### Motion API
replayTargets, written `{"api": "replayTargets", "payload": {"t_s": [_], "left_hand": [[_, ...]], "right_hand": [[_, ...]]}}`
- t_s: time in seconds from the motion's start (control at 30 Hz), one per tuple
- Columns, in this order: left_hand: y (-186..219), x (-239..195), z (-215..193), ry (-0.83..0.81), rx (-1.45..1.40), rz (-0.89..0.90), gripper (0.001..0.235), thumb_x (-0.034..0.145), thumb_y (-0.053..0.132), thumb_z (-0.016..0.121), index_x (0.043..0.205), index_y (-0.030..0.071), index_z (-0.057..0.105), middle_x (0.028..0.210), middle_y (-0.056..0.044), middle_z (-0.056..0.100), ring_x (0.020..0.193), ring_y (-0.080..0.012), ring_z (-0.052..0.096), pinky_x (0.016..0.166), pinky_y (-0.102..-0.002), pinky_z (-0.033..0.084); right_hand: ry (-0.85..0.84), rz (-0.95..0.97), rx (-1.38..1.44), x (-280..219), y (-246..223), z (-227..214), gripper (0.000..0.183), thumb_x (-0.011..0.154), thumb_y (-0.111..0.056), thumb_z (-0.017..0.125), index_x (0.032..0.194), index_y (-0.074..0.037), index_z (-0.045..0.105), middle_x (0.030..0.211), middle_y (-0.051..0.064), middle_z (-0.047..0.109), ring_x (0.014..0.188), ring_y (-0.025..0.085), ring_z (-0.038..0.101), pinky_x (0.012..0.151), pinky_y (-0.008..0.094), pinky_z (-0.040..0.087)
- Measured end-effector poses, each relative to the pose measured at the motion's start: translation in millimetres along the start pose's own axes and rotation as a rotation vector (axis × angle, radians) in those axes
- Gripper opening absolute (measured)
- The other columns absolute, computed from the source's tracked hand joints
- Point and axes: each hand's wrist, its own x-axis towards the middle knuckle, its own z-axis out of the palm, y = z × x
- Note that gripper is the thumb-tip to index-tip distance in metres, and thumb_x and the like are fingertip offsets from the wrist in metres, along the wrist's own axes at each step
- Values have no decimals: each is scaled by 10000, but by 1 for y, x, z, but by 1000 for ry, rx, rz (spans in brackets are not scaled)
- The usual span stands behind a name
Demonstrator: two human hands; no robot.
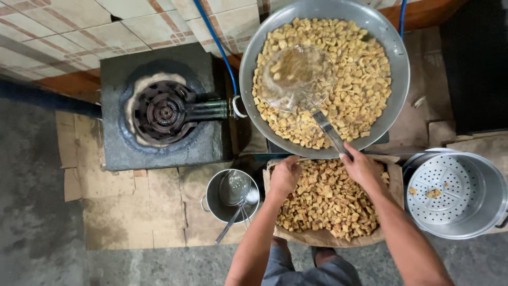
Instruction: The person is using a mesh strainer to scoop small fried dough pieces from a large wok of hot oil and transfer them into a cardboard box.
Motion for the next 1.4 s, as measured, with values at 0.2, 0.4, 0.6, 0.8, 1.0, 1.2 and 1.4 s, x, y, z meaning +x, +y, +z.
{"api": "replayTargets", "payload": {"t_s": [0.2,0.4,0.6,0.8,1.0,1.2,1.4], "left_hand": [[30,20,-11,66,-26,77,270,897,162,706,1148,62,709,847,-209,727,770,-356,723,700,-412,562],[44,8,-4,86,-93,38,325,924,199,694,1225,79,666,831,-178,739,740,-326,745,679,-394,565],[39,-31,23,99,-17,29,329,921,197,697,1219,58,714,811,-195,732,737,-357,719,673,-413,544],[50,-47,43,-28,-72,-207,347,933,255,679,1245,101,685,821,-174,743,721,-329,746,706,-415,572],[51,-42,59,60,-18,-28,299,926,239,707,1177,77,703,852,-179,746,746,-336,735,692,-415,571],[66,-33,54,17,19,-76,314,926,228,682,1213,104,706,769,-198,708,681,-365,697,652,-446,534],[67,-34,53,19,13,51,337,906,225,704,1211,82,717,780,-177,713,718,-341,708,664,-429,545]], "right_hand": [[-112,-92,-258,-42,50,2,597,1074,-498,488,1660,-398,432,932,219,739,791,402,725,722,466,554],[9,-125,82,-35,23,-24,599,985,-545,526,1546,-354,442,1216,165,725,956,403,712,754,490,556],[-161,-20,-189,-74,87,-37,635,999,-546,481,1611,-418,373,793,168,748,659,346,709,627,490,551],[-152,-8,16,-39,73,-22,591,1015,-528,470,1581,-367,421,608,61,570,454,191,456,430,385,366],[-201,23,-68,-94,146,-42,630,997,-522,468,1600,-378,355,566,42,554,415,183,437,422,368,392],[-179,87,-86,-56,117,-12,589,1033,-523,484,1597,-381,393,795,187,736,558,298,660,553,434,489],[-40,24,-58,-116,149,-43,591,989,-520,557,1554,-365,485,691,183,717,546,265,656,551,420,483]]}}
